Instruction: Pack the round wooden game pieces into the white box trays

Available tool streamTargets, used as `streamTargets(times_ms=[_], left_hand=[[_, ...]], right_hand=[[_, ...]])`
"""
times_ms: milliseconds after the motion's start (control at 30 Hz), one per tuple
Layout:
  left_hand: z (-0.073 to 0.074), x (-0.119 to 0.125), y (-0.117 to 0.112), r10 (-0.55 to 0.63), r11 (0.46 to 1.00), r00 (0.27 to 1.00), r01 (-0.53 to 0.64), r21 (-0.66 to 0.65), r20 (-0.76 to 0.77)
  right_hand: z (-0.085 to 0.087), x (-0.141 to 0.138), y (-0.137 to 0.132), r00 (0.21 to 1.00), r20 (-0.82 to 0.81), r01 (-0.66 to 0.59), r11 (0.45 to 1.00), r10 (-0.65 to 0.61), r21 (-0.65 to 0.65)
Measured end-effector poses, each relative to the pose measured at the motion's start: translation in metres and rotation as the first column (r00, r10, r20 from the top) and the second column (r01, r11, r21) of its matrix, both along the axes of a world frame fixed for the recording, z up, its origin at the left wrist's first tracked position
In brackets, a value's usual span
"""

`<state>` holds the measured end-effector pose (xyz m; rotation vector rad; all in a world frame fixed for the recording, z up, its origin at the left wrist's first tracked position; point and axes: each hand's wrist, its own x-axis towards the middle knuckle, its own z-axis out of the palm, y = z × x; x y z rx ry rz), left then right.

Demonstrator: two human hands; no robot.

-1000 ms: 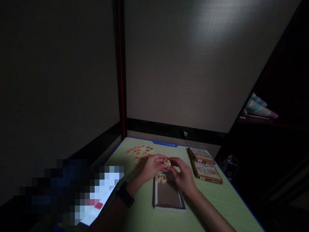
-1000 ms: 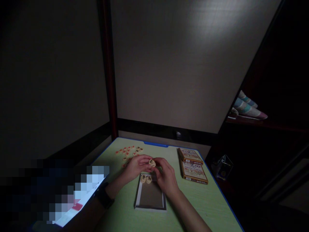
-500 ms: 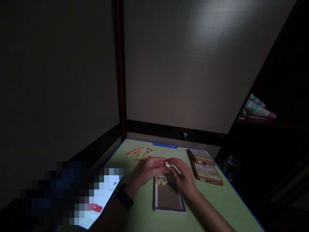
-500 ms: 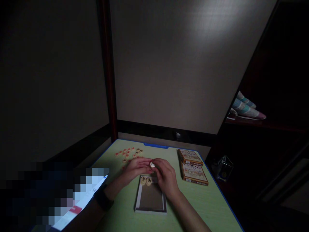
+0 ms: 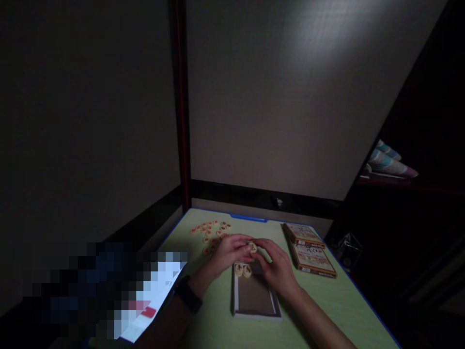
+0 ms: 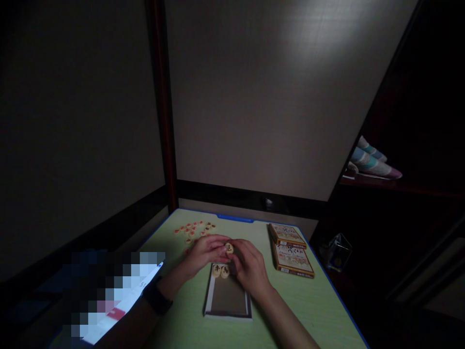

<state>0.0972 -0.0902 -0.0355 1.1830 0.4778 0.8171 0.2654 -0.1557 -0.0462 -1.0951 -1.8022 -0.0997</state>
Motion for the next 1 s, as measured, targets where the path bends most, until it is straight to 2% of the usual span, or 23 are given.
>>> streamTargets(times_ms=[133,333,600,833,1000], left_hand=[[0.001,-0.001,-0.001,-0.003,1.0,1.0,0.003,0.004,-0.003],[-0.005,0.002,0.003,0.043,0.999,0.999,-0.043,-0.021,-0.026],[-0.006,0.001,0.009,0.145,0.988,0.989,-0.146,-0.043,-0.017],[-0.006,0.006,0.002,0.031,0.999,0.998,-0.032,-0.027,-0.06],[-0.002,0.006,0.001,0.032,0.999,0.995,-0.029,0.03,-0.098]], right_hand=[[-0.001,0.002,0.0,1.0,0.028,0.003,1.0,-0.002,-0.021],[-0.002,0.002,0.0,0.997,0.07,0.015,1.0,-0.014,-0.008],[-0.002,0.005,0.001,0.993,0.028,0.11,0.993,-0.111,0.043],[0.001,-0.003,-0.002,0.997,0.078,0.01,0.997,-0.016,0.076],[0.004,-0.006,-0.005,0.997,0.08,0.006,0.998,-0.011,0.06]])
